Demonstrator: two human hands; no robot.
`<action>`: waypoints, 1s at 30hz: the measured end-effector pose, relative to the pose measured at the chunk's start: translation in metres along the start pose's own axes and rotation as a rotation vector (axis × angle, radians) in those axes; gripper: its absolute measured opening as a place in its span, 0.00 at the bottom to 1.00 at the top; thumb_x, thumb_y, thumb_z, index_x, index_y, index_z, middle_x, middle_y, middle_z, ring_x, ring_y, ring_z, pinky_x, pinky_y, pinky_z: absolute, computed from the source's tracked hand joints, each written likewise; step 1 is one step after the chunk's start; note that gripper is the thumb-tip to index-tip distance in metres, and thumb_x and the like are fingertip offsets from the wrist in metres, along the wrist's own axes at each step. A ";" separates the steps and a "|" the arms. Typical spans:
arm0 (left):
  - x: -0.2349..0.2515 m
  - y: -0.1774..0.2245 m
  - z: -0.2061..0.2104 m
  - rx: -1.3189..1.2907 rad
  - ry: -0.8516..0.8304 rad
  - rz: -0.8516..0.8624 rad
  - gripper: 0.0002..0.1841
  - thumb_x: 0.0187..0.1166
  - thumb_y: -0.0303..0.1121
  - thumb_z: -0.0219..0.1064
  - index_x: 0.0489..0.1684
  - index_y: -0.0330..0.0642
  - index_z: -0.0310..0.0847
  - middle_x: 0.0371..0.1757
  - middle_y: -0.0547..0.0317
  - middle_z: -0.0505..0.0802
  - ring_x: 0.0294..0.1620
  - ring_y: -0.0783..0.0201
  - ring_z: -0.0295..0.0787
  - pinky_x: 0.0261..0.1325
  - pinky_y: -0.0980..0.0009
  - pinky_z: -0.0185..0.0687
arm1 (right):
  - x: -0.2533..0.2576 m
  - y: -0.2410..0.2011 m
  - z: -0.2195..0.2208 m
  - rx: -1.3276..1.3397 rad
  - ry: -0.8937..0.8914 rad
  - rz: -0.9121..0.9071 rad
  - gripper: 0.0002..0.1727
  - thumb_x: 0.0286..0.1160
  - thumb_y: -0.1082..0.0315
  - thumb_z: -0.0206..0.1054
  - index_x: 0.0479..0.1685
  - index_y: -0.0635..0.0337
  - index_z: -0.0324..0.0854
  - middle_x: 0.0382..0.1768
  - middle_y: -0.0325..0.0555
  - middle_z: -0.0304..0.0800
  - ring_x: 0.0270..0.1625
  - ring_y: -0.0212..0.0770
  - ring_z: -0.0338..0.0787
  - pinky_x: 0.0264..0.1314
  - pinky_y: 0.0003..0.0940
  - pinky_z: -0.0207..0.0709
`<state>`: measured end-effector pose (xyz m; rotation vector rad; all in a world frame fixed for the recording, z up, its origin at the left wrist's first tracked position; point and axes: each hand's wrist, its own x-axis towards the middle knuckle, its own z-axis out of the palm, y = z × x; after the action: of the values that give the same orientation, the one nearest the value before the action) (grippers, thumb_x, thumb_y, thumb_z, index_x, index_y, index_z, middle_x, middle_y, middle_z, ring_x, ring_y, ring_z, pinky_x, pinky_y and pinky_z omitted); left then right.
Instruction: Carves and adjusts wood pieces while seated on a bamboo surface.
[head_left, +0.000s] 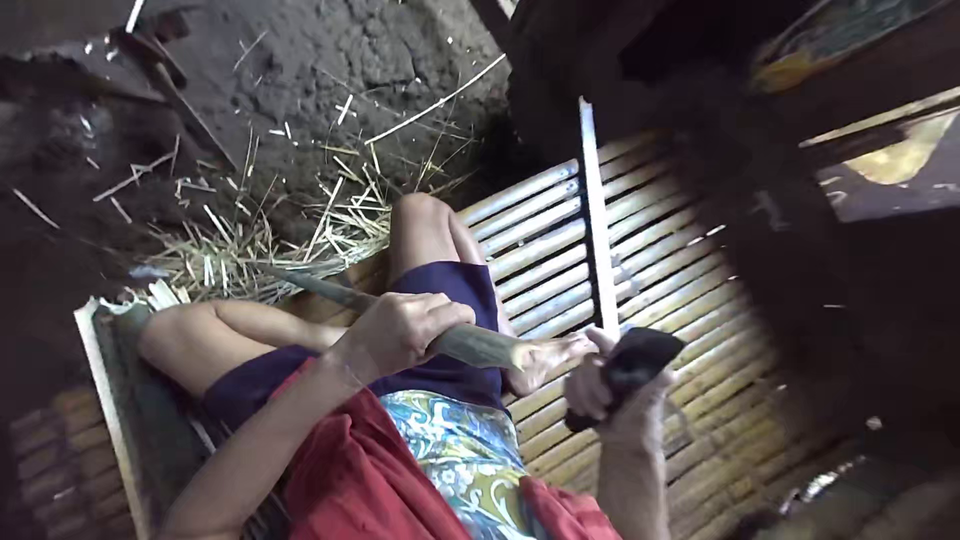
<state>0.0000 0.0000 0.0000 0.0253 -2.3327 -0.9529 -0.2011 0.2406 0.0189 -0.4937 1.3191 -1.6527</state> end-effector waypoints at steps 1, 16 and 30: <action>-0.002 0.002 0.002 -0.005 -0.012 -0.006 0.07 0.72 0.25 0.66 0.41 0.35 0.90 0.30 0.51 0.92 0.31 0.59 0.92 0.35 0.68 0.86 | 0.009 -0.001 0.021 0.043 -0.237 -0.008 0.39 0.70 0.25 0.59 0.75 0.37 0.81 0.17 0.21 0.83 0.16 0.18 0.77 0.22 0.17 0.74; 0.002 0.006 0.010 -0.120 -0.206 -0.120 0.10 0.67 0.25 0.70 0.43 0.41 0.93 0.27 0.54 0.92 0.30 0.57 0.92 0.32 0.60 0.84 | 0.028 0.018 0.066 0.159 -0.631 0.014 0.53 0.62 0.27 0.69 0.92 0.37 0.59 0.23 0.24 0.84 0.18 0.13 0.73 0.24 0.09 0.69; -0.016 0.016 0.022 0.011 -0.031 -0.082 0.09 0.73 0.23 0.64 0.43 0.37 0.91 0.25 0.53 0.90 0.27 0.57 0.89 0.30 0.65 0.82 | 0.026 0.018 0.069 -0.062 -0.649 0.036 0.35 0.75 0.29 0.59 0.75 0.39 0.77 0.27 0.22 0.82 0.20 0.14 0.71 0.22 0.11 0.66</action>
<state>0.0041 0.0293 -0.0103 0.1124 -2.3815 -0.9868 -0.1532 0.1816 0.0205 -0.9433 0.8847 -1.2628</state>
